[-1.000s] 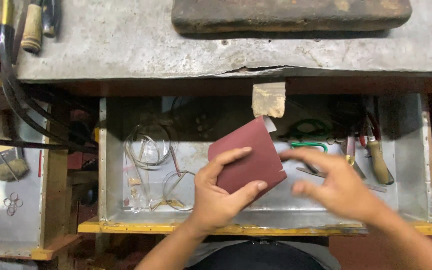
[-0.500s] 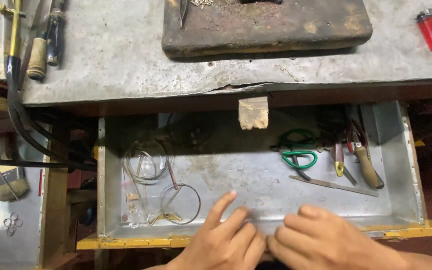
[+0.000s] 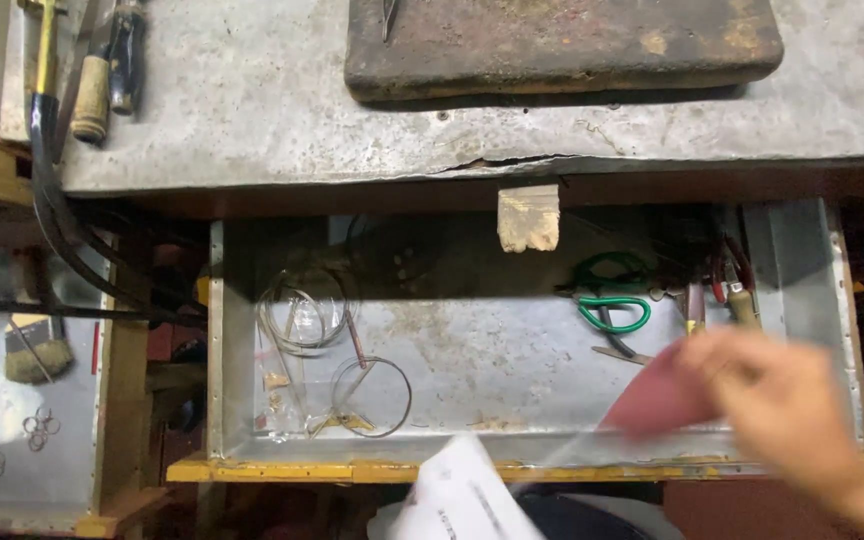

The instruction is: The person uses pliers to hold small metal jewelry components and sands them with a piece of sandpaper at a workshop bench.

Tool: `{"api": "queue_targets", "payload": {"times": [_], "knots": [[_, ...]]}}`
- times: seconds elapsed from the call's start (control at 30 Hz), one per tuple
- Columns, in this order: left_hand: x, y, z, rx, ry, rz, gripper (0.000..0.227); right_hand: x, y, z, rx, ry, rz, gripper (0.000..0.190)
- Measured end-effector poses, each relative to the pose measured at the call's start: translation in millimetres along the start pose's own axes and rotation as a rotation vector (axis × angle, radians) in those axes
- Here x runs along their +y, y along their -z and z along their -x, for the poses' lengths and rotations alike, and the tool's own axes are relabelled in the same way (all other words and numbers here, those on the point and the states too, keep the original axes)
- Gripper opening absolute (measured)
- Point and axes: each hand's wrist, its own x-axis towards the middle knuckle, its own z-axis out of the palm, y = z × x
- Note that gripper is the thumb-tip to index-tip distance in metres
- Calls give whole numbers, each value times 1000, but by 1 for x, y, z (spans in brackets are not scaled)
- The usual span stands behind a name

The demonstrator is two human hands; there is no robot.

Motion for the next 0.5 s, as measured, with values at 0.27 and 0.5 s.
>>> {"api": "queue_targets", "payload": {"times": [0.27, 0.5], "knots": [[253, 469, -17, 911, -471, 521, 57, 32, 5, -48, 269, 57, -96, 24], [199, 448, -30, 875, -806, 1791, 27, 12, 20, -61, 296, 95, -50, 25]]}}
